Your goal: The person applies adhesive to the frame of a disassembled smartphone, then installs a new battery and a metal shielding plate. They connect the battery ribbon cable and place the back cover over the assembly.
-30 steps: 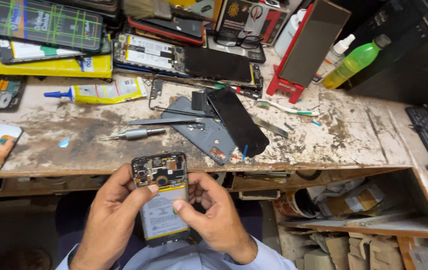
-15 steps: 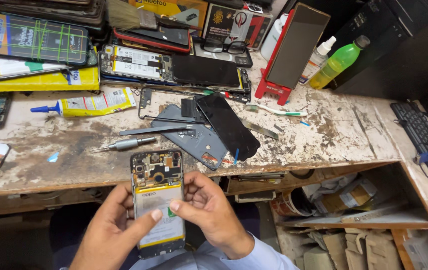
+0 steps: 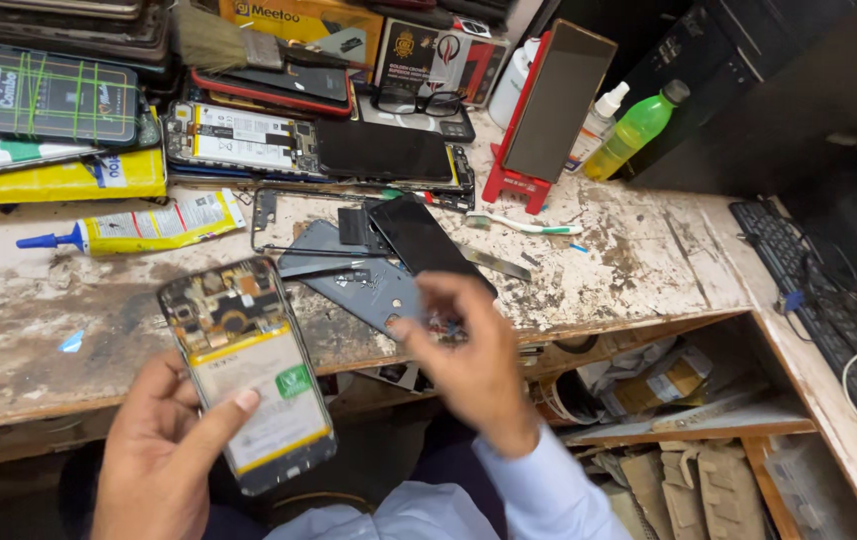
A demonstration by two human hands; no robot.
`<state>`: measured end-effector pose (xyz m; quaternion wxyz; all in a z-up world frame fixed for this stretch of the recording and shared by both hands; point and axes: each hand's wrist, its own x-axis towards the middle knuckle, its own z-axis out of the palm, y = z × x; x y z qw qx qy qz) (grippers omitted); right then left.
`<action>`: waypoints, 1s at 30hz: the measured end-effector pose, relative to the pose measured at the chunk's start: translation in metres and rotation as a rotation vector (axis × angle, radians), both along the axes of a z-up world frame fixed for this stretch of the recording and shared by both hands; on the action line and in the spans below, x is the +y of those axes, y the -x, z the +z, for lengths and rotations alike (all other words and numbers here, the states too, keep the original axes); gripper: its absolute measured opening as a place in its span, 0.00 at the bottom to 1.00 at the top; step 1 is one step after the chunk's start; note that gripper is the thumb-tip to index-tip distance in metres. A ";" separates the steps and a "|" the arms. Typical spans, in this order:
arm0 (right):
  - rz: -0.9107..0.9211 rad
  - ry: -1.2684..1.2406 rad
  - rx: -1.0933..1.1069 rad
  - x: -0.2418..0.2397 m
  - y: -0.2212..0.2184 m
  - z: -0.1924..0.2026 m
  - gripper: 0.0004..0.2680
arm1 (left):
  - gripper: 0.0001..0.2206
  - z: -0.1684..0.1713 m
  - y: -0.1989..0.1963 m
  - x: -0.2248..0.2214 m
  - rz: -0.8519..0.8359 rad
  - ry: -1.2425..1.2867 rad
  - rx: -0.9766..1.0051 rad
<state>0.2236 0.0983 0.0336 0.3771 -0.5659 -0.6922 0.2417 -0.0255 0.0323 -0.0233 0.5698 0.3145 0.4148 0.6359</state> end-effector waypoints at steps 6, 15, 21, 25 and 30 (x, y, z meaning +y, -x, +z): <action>-0.028 -0.174 -0.479 0.047 -0.023 0.016 0.23 | 0.19 0.016 -0.001 0.034 -0.059 -0.182 -0.029; -0.086 -0.114 -0.562 0.060 -0.013 0.008 0.25 | 0.18 0.017 -0.003 0.056 0.022 -0.289 0.025; -0.054 0.013 -0.216 0.066 -0.032 0.005 0.22 | 0.20 0.012 -0.002 0.054 0.030 -0.278 0.027; 0.087 0.018 0.202 0.083 -0.067 -0.005 0.17 | 0.19 0.007 -0.001 0.052 0.038 -0.290 0.031; 0.083 0.260 0.604 0.094 -0.129 -0.002 0.15 | 0.22 0.000 -0.001 0.052 0.070 -0.281 -0.020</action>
